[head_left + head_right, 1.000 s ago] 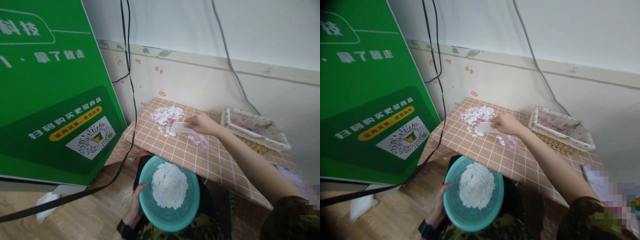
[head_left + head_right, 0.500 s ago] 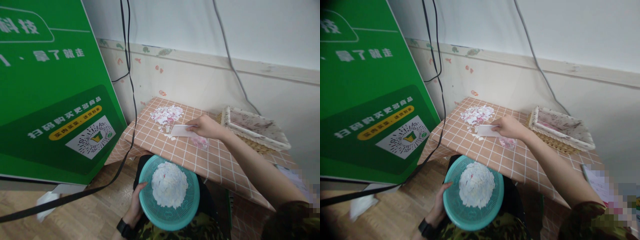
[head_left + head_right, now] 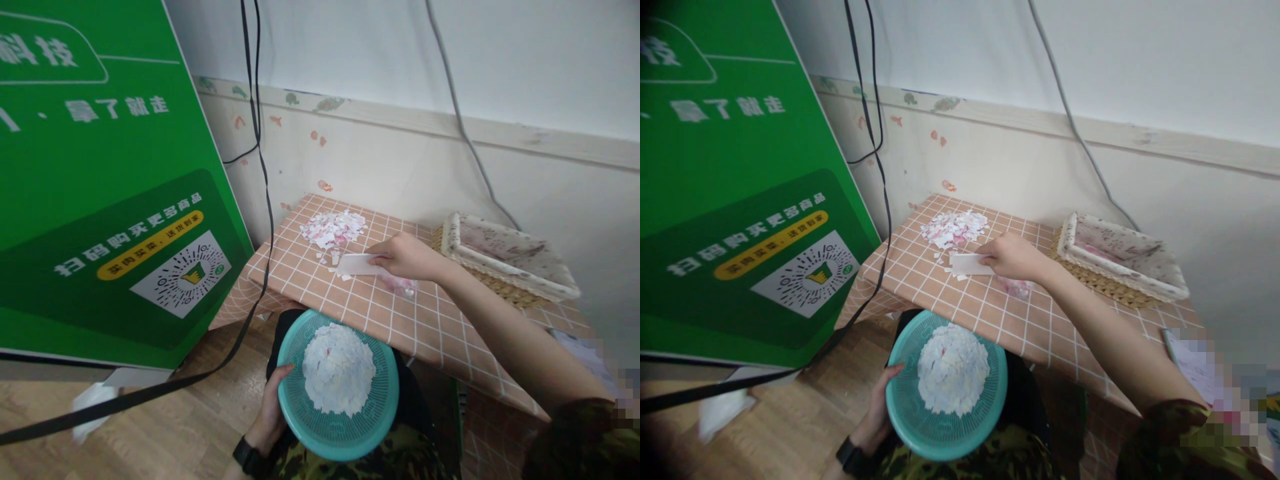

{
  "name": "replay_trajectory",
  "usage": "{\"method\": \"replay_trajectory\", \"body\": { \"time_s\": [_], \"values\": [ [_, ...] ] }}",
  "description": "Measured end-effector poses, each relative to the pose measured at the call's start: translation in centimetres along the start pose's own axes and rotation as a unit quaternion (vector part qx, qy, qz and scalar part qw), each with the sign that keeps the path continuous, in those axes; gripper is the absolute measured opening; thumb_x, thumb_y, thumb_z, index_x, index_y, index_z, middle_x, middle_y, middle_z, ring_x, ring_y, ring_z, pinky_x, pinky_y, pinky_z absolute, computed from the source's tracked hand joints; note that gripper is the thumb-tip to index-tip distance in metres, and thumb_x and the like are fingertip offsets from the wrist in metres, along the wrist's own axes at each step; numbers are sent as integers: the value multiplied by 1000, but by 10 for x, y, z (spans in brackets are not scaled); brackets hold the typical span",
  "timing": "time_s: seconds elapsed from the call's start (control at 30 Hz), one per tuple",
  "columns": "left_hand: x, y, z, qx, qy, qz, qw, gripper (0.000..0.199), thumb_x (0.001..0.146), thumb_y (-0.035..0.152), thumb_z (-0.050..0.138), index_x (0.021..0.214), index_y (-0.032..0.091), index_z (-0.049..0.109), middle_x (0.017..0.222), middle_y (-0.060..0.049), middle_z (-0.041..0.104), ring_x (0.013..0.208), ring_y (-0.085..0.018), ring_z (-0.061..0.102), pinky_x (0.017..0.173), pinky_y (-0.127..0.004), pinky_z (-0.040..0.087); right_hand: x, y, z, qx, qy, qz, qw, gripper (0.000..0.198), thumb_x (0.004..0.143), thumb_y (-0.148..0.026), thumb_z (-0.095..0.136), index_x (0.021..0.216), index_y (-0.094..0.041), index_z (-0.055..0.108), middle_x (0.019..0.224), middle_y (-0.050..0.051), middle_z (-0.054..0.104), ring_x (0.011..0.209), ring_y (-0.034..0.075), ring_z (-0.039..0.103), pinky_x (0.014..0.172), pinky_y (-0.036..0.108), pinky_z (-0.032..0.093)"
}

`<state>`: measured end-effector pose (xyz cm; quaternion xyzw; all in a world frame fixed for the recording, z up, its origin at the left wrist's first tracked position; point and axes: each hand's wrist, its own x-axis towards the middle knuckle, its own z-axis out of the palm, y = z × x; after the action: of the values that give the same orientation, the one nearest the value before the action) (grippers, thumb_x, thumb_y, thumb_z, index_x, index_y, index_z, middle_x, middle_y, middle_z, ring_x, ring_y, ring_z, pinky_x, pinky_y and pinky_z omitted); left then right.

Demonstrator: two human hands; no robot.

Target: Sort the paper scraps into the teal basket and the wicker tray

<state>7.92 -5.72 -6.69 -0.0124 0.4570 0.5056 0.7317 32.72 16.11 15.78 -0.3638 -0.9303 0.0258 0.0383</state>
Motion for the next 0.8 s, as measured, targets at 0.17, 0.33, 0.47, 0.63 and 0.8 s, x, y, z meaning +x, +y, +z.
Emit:
{"method": "replay_trajectory", "body": {
  "time_s": [0.17, 0.33, 0.47, 0.63, 0.8],
  "values": [
    [-1, 1, 0, -1, 0, 3, 1000, 23, 71, 28, 62, 82, 9, 69, 75, -10, 74, 65, -24, 67, 69, -38, 52, -3, 5, -8, -51, 3, 23, 998, 23, 81, -25, 46, 83, -22, 69, 63, 3, 63, 56, 12, 50, 56, 27, 27],
    [-1, 1, 1, 3, -1, 0, 1000, 23, 71, 28, 62, 83, 9, 69, 75, -10, 74, 64, -24, 67, 69, -38, 52, -4, -3, -12, -74, 2, 30, 997, 23, 82, -25, 44, 77, -20, 66, 61, 3, 61, 54, 11, 47, 55, 26, 26],
    [-2, 1, 2, 6, -5, -7, 1000, 28, 72, 30, 61, 89, 9, 69, 77, -11, 74, 65, -26, 67, 71, -41, 52, -4, -11, -10, -62, -12, 9, 998, 23, 82, -24, 43, 71, -19, 63, 60, 3, 59, 53, 11, 46, 55, 26, 26],
    [-4, 2, 3, -4, -11, 0, 1000, 27, 71, 29, 62, 88, 9, 69, 81, -11, 74, 70, -26, 68, 74, -40, 51, -3, 0, -9, -52, -5, 37, 998, 21, 80, -25, 45, 73, -19, 64, 62, 4, 60, 55, 12, 47, 56, 27, 27],
    [-4, 2, 4, -9, -5, -7, 1000, 26, 70, 28, 63, 86, 9, 69, 81, -11, 74, 69, -26, 68, 74, -40, 52, -4, 4, -5, -32, 2, 43, 999, 21, 81, -25, 44, 71, -18, 62, 62, 4, 59, 55, 12, 47, 55, 26, 26]
  ]
}}
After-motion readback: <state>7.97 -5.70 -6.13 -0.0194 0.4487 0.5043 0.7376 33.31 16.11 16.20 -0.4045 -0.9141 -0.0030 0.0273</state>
